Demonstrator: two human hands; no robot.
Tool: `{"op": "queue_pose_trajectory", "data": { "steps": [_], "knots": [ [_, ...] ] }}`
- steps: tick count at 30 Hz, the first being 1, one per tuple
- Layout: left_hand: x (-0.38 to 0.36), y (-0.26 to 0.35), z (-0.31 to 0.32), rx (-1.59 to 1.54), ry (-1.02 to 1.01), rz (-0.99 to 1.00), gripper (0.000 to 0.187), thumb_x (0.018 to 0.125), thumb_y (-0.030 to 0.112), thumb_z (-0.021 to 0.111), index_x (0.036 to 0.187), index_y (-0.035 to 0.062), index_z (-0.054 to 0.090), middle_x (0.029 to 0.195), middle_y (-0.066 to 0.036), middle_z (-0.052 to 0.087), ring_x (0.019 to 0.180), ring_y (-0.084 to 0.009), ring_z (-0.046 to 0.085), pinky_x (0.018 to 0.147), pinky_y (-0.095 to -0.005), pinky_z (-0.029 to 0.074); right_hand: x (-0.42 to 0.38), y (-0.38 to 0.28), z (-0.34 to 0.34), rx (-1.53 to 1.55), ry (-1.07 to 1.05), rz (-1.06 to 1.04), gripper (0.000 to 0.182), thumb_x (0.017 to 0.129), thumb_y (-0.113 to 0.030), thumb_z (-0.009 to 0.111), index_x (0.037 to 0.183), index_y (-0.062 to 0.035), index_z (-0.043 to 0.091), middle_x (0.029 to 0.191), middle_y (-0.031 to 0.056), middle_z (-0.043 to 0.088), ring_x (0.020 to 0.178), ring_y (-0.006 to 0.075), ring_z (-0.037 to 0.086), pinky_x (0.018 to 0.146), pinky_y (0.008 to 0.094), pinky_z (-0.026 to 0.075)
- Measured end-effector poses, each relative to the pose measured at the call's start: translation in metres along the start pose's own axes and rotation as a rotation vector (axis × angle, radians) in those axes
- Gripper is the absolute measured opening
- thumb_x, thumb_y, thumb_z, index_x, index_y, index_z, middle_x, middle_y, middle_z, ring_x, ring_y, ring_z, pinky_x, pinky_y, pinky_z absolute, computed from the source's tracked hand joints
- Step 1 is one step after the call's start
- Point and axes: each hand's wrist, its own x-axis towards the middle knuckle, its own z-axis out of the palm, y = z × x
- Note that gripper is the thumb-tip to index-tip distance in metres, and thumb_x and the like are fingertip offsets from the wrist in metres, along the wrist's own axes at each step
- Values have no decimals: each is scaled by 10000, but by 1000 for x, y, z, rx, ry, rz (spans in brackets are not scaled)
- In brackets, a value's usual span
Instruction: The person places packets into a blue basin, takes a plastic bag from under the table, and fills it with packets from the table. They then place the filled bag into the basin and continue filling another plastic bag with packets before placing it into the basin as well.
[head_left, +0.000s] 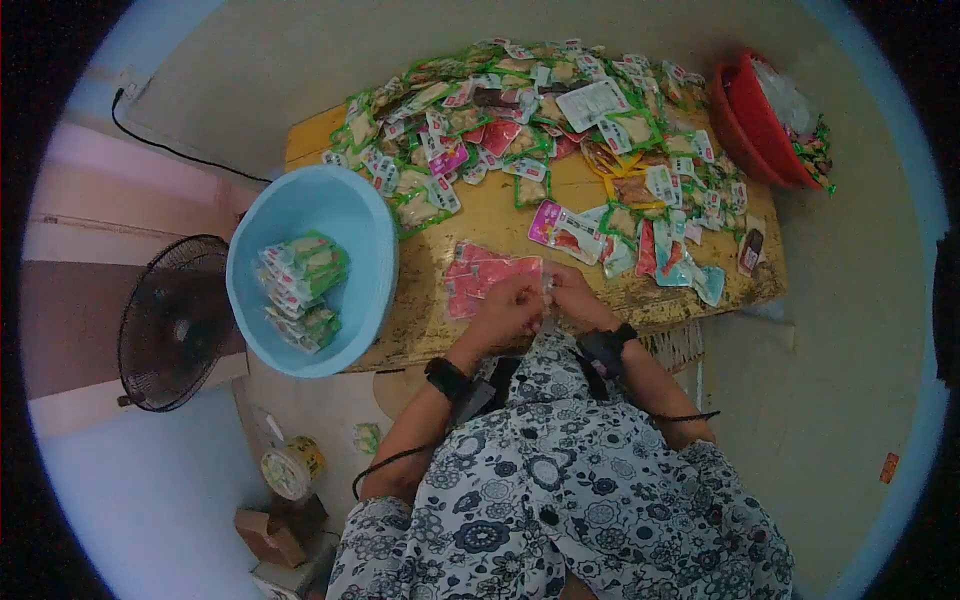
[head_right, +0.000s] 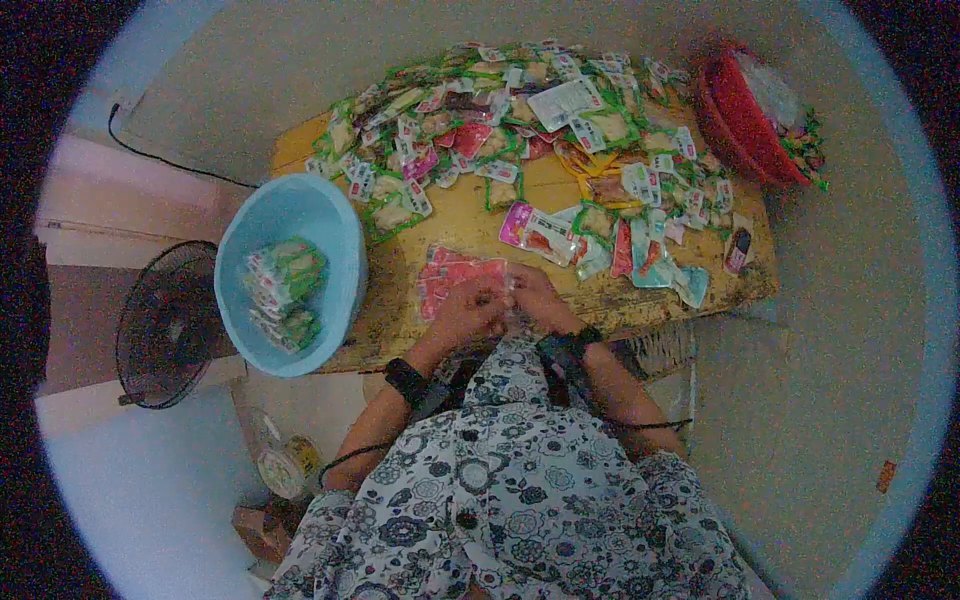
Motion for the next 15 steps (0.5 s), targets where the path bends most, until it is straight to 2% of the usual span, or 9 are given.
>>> {"op": "queue_pose_trajectory", "data": {
  "steps": [1, 4, 7, 9, 10, 11, 13, 15],
  "knots": [
    [2, -2, 3, -68, -35, -17, 130, 926, 168, 606, 950, 41, 589, 757, -53, 640, 605, -118, 621, 529, -266, 508, 6, 2, 1, -67, -17, -22, 254, 937, -161, 601, 1137, -12, 647, 968, 50, 685, 855, 129, 633, 739, 290, 519],
    [1, -3, 6, -232, -61, -73, 143, 935, 191, 607, 965, 52, 588, 767, -72, 646, 625, -131, 636, 527, -277, 512, 11, -7, 13, -89, 109, -100, 231, 926, -192, 603, 1072, -25, 671, 896, 52, 685, 791, 140, 634, 689, 297, 516],
    [3, -10, 0, -226, -204, -109, 210, 946, 265, 626, 961, 59, 589, 870, -51, 662, 689, -124, 650, 605, -273, 532, 34, 25, 3, -69, 127, -172, 256, 922, -230, 614, 1068, -26, 663, 890, 39, 681, 777, 143, 629, 676, 297, 511],
    [11, -35, -10, -119, -67, 90, 224, 941, 260, 627, 1023, 54, 591, 875, -62, 668, 732, -158, 660, 643, -300, 540, 55, 67, -11, -155, 208, -262, 289, 928, -257, 608, 1094, -24, 650, 899, 33, 684, 797, 151, 635, 688, 298, 509],
    [11, -37, -15, -67, -3, 188, 238, 939, 258, 628, 1053, 52, 592, 878, -67, 671, 754, -175, 666, 662, -313, 544, 54, 65, -11, -149, 203, -259, 300, 934, -263, 600, 1115, -27, 642, 917, 32, 685, 823, 156, 638, 710, 299, 510],
    [11, -38, -24, 75, 111, 171, 225, 905, 224, 640, 1048, 53, 608, 925, -88, 663, 808, -216, 661, 714, -338, 538, 52, 63, -11, -142, 197, -256, 312, 940, -269, 592, 1135, -29, 635, 936, 31, 687, 850, 160, 641, 732, 300, 511],
    [7, -21, -47, 362, 344, 138, 226, 837, 155, 663, 1038, 54, 641, 1018, -128, 647, 914, -298, 651, 818, -387, 526, 33, 4, 6, -66, 86, -196, 318, 952, -261, 571, 1173, -40, 623, 996, 35, 685, 922, 166, 639, 796, 304, 515],
    [9, -28, -61, 575, 440, 276, 339, 782, 144, 685, 1110, 73, 637, 1113, -154, 614, 997, -333, 609, 877, -419, 498, 16, -32, 14, -142, 41, -235, 319, 963, -249, 548, 1203, -48, 611, 1056, 40, 677, 986, 167, 631, 849, 311, 519]
  ]
}}
